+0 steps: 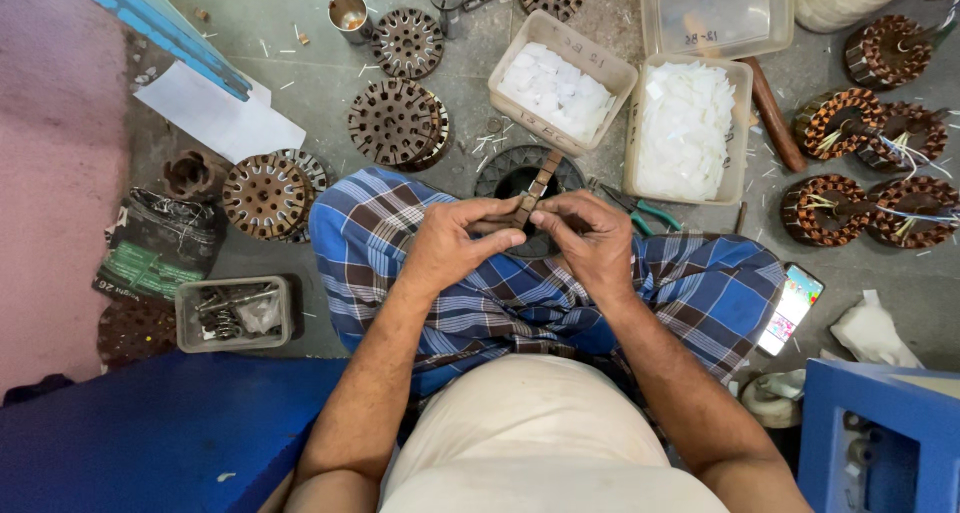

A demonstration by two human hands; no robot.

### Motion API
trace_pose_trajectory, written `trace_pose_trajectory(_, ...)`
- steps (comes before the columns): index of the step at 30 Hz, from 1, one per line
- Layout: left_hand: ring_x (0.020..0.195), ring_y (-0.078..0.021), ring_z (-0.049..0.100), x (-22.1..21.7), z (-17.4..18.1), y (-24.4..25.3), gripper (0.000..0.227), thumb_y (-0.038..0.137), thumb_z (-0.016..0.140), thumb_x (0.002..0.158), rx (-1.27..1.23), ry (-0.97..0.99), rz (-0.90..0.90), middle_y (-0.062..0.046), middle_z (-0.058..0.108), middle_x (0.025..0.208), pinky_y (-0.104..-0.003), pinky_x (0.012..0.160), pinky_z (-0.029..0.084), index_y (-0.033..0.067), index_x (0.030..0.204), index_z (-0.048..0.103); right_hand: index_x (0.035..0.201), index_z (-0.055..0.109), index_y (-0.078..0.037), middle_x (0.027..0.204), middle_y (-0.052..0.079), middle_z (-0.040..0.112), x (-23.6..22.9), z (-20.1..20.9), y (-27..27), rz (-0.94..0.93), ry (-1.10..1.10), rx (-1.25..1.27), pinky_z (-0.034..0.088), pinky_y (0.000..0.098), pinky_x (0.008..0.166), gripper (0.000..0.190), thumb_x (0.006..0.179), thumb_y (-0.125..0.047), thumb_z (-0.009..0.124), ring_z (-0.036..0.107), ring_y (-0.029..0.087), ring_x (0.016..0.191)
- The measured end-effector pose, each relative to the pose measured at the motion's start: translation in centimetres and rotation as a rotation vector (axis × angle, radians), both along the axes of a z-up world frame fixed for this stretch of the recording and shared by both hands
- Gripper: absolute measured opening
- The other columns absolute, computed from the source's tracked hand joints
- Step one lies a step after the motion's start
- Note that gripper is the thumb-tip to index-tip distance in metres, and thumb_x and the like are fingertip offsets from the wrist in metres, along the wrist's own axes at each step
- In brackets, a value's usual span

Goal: The person sits on the floor and inserts small white plastic pieces into the slots of a circular metal stator core. They repeatedly pick pieces from a nearby container and place them into the core, then use a hammer to tap the core to seat the pieces.

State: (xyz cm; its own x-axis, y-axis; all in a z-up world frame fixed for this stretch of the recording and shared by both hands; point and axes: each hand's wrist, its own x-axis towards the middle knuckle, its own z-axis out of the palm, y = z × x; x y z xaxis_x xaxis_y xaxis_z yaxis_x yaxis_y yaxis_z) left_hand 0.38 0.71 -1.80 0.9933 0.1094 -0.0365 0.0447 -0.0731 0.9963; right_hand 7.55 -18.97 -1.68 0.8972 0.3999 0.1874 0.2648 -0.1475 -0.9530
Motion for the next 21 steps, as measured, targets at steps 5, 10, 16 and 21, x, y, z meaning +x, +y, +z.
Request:
trace_pose_trajectory(5, 0.097, -0.0151, 0.079, -0.3, -0.3, 0.2, 0.044, 0.014, 0.086, 0.083, 0.002, -0.039, -0.005, -0.01, 0.081, 0.107, -0.026, 0.084, 0.064, 0.0023, 0.123, 0.072, 0.1, 0.077, -0.002, 0.089, 0.005, 0.074, -0.3, -0.1, 0.3, -0.031, -0.011, -0.029, 0.054, 0.0222, 0.067, 0.012, 0.091, -0.007, 0.082, 0.068, 0.009, 0.079)
trace_pose_trajectory(10, 0.097, -0.0162, 0.079, -0.3, 0.2, 0.3, 0.042, 0.021, 0.086, 0.085, 0.107, -0.127, -0.013, -0.009, 0.08, 0.109, -0.028, 0.085, 0.064, 0.0038, 0.121, 0.073, 0.103, 0.077, -0.002, 0.091, 0.007, 0.076, -1.0, -0.2, 0.6, -0.084, -0.149, -0.102, 0.055, 0.0223, 0.064, 0.011, 0.092, -0.006, 0.081, 0.071, 0.009, 0.077)
trace_pose_trajectory(16, 0.109, -0.0254, 0.076, -0.5, 1.0, 0.1, 0.04, 0.029, 0.084, 0.09, 0.384, -0.32, 0.015, -0.011, 0.077, 0.119, -0.033, 0.093, 0.062, 0.0055, 0.121, 0.074, 0.107, 0.071, 0.001, 0.105, 0.013, 0.073, -0.8, -0.1, 0.1, -0.025, -0.599, -0.142, 0.06, 0.0274, 0.073, 0.016, 0.094, 0.001, 0.079, 0.074, 0.02, 0.09)
trace_pose_trajectory(21, 0.105, -0.0272, 0.076, -0.4, 1.7, 0.1, 0.042, 0.031, 0.084, 0.087, 0.512, -0.308, 0.029, -0.012, 0.077, 0.116, -0.035, 0.088, 0.062, 0.0051, 0.118, 0.072, 0.105, 0.069, 0.001, 0.106, 0.015, 0.072, -0.7, 0.4, 0.5, -0.022, -0.589, -0.117, 0.06, 0.0316, 0.073, 0.02, 0.088, 0.006, 0.077, 0.074, 0.025, 0.09)
